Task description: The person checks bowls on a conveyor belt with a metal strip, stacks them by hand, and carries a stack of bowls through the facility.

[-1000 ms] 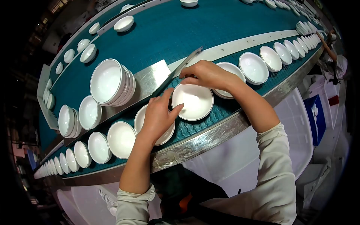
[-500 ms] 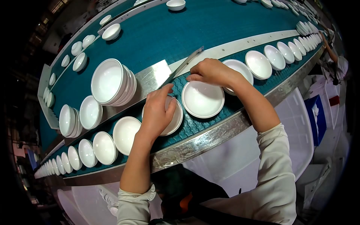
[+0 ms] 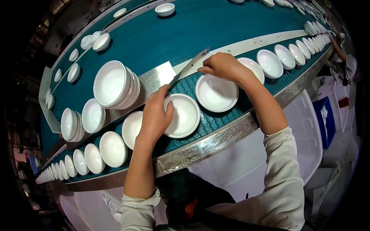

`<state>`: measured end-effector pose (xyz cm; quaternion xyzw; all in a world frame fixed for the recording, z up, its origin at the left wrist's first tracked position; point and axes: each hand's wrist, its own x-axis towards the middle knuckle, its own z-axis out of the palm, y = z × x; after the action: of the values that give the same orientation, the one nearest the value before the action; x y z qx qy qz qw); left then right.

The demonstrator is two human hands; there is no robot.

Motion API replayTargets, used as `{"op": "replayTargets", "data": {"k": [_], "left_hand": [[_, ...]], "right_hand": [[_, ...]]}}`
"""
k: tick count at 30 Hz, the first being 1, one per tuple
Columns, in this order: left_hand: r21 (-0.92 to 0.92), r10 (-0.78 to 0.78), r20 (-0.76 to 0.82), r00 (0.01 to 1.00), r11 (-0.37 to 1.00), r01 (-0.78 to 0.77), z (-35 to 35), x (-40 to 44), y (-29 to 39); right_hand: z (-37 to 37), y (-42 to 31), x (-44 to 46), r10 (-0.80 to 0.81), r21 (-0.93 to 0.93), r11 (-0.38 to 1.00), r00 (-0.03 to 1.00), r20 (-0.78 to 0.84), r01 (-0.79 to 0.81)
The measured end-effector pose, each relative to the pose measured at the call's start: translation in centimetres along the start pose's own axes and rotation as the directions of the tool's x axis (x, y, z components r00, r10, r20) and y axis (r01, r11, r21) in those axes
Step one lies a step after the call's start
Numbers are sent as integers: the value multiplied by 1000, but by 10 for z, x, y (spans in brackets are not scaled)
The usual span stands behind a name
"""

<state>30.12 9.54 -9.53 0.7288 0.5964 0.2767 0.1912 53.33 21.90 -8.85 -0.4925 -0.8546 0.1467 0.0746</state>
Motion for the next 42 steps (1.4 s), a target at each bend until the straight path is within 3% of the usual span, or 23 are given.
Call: {"op": "replayTargets", "data": {"k": [4,8,10,11,18,21,24,25,26,28,29,33,34,36,39,41,42], "left_hand": [[-7,100,-22,995,995,-100,1,0,6],[-24,59,73,996,998,-57,3,0,11],[147,-38,277,960,989,-3,0,0,8],[114,-63,284,957,993,31,-4,-1,9],[-22,39,13,999,999,-39,-1,1,-4],[5,112,-37,993,994,-112,-1,3,0],[-1,108,-5,994,994,-108,1,3,5],[-36,86,4,996,996,-85,2,2,7],[-36,86,5,996,996,-85,3,1,9],[-28,16,139,990,1000,-12,3,0,11],[47,38,179,983,998,-47,5,-1,5],[102,19,176,984,994,-37,4,-2,-6],[104,21,175,984,994,-39,6,-1,-7],[6,25,3,1000,1000,-25,8,0,-9],[-39,15,-3,1000,999,-15,4,2,-1],[-30,44,-27,999,999,-45,4,3,4],[-20,77,-45,996,997,-78,5,3,5]], "right_hand": [[-1,-7,-2,-60,139,989,995,78,49],[-6,-5,-3,-52,164,984,996,-79,64],[-4,0,-2,4,139,990,991,-130,14],[-3,4,0,4,118,993,989,-148,14],[-4,8,1,69,6,998,997,-20,-69],[-4,-1,-1,-32,102,994,998,60,25],[-12,-13,-4,-40,265,964,992,122,6],[-9,-13,-4,-63,236,970,998,3,60],[-7,-10,-3,-63,236,970,998,3,60],[-1,-2,1,-32,189,980,991,-133,57],[0,0,1,-13,192,980,986,-165,45],[-1,6,3,15,90,996,988,-154,-1],[-2,7,2,30,39,999,993,-111,-26],[-4,4,1,49,-12,999,996,-70,-50],[-9,-5,-3,5,-6,1000,1000,28,-5],[-11,-10,-4,-35,199,980,988,150,5],[-8,-9,-4,-34,200,980,988,152,3]]}}
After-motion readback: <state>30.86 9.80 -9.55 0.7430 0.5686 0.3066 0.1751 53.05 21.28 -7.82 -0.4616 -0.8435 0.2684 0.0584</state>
